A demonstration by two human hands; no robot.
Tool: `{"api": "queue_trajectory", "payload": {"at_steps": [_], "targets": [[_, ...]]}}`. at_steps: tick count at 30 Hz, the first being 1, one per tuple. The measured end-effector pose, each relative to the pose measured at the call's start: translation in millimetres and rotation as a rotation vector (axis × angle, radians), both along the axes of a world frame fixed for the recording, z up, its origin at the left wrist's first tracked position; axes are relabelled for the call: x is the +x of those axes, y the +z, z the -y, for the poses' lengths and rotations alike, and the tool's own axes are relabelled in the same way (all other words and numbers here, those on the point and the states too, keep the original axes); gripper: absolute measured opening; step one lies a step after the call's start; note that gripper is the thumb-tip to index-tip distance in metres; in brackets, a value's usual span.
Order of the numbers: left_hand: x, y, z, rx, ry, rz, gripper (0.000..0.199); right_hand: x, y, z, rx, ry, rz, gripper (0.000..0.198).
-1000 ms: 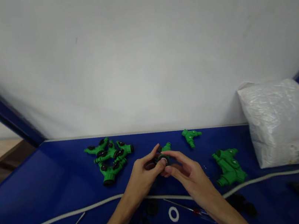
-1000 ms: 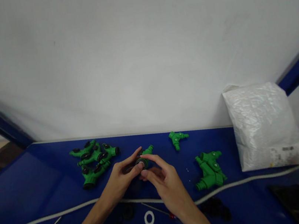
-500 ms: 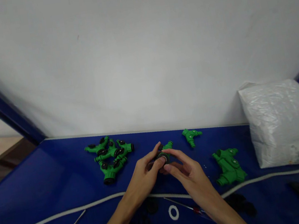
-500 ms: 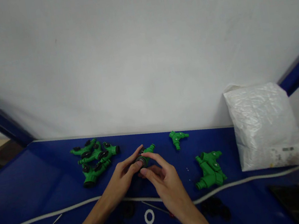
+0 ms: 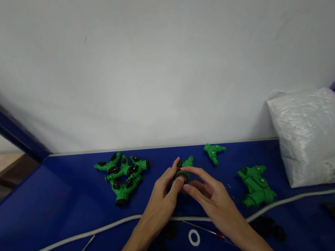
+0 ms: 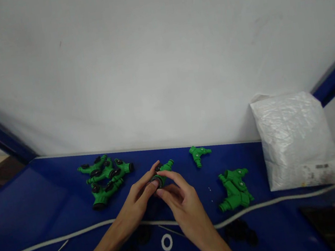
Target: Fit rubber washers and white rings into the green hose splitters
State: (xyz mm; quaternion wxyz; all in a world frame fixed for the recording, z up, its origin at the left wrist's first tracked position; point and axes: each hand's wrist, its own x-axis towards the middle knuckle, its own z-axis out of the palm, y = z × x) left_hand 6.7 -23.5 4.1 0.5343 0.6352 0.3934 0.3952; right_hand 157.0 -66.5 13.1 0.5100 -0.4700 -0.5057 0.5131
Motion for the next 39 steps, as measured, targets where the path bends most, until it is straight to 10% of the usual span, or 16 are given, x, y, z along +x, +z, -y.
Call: {"api": "queue_trajectory", "payload": {"at_steps": [39], "targets": [[-3, -8.9, -11, -0.016, -0.054, 0.089, 0.058, 9, 0, -2, 0.007, -0.051, -0.121, 0.035]]}}
